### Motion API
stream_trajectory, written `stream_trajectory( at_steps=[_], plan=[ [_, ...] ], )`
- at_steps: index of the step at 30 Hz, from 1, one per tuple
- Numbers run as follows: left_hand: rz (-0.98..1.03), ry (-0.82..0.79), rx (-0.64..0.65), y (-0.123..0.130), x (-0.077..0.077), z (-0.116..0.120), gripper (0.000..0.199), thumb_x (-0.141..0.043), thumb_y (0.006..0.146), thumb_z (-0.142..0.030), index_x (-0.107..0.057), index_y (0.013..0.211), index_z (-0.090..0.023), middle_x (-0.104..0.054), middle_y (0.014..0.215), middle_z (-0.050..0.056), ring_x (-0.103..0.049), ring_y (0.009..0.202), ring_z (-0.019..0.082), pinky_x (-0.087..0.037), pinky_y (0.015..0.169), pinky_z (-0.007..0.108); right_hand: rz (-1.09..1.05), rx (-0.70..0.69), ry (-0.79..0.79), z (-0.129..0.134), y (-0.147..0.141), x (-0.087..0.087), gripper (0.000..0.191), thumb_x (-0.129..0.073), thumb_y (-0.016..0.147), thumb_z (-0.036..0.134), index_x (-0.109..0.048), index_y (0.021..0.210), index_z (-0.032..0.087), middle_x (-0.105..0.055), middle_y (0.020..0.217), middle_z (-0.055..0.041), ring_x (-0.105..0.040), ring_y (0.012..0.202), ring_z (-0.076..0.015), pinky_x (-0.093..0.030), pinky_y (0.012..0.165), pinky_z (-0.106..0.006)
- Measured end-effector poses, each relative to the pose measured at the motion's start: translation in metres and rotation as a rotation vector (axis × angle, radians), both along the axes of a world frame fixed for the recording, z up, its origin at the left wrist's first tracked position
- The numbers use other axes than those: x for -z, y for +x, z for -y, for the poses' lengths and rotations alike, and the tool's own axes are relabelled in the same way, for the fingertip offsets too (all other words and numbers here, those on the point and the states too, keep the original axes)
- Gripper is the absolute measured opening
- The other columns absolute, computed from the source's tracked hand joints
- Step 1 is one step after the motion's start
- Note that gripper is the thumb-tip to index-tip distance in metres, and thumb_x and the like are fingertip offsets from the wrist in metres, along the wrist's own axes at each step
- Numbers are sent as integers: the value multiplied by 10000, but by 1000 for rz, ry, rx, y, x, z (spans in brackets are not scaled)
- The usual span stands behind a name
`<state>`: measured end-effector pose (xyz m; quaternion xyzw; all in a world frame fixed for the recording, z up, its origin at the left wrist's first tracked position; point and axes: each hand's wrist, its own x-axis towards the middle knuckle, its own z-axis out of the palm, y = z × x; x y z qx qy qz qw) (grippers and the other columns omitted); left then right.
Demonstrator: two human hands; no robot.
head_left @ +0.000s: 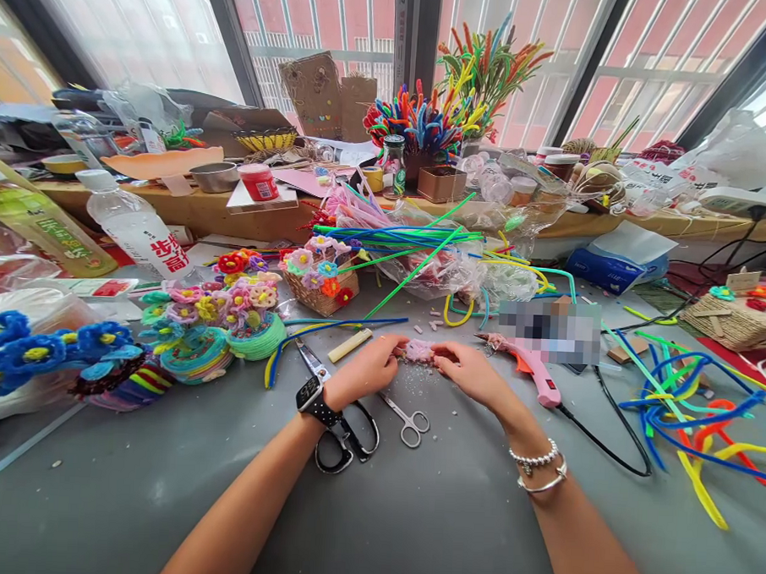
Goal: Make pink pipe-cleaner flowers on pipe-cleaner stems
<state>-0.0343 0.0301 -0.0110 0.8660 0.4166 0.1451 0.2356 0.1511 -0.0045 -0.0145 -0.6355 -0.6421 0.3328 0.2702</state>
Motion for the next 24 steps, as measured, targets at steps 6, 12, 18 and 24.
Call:
stream_trajectory(
  at_steps=[6, 12, 18, 24],
  plan=[
    [-116, 200, 78, 27, -5, -30, 459, -308, 671, 41, -465, 1088, -67, -528, 1131, 141, -446, 1099, 170, -343, 950, 307, 88, 141, 136, -2, 4, 2, 273, -369, 716, 117, -608, 847, 113, -630, 903, -104, -564, 846, -188, -397, 793, -303],
    [-164, 191, 202, 70, 10, -65, 440, -365, 683, 11, -491, 1098, -65, -551, 1135, 141, -506, 1039, 178, -382, 899, 286, 104, 111, 194, 1, 0, 2, 238, -362, 686, 130, -598, 712, 158, -629, 766, -48, -556, 737, -168, -404, 703, -275],
    [-159, 216, 247, 68, 9, -72, 293, -372, 730, -85, -629, 861, -132, -657, 904, 74, -580, 868, 175, -430, 817, 273, 93, 112, 212, 2, -1, 1, 234, -359, 693, 128, -589, 720, 167, -624, 773, -45, -548, 716, -157, -398, 682, -263],
    [-173, 267, 229, 87, 20, -101, 430, -341, 705, 2, -495, 1100, -70, -528, 1165, 166, -494, 1058, 213, -372, 905, 320, 83, 87, 235, 3, -4, 2, 227, -370, 703, 127, -592, 718, 173, -619, 772, -44, -550, 712, -154, -400, 680, -261]
  ],
)
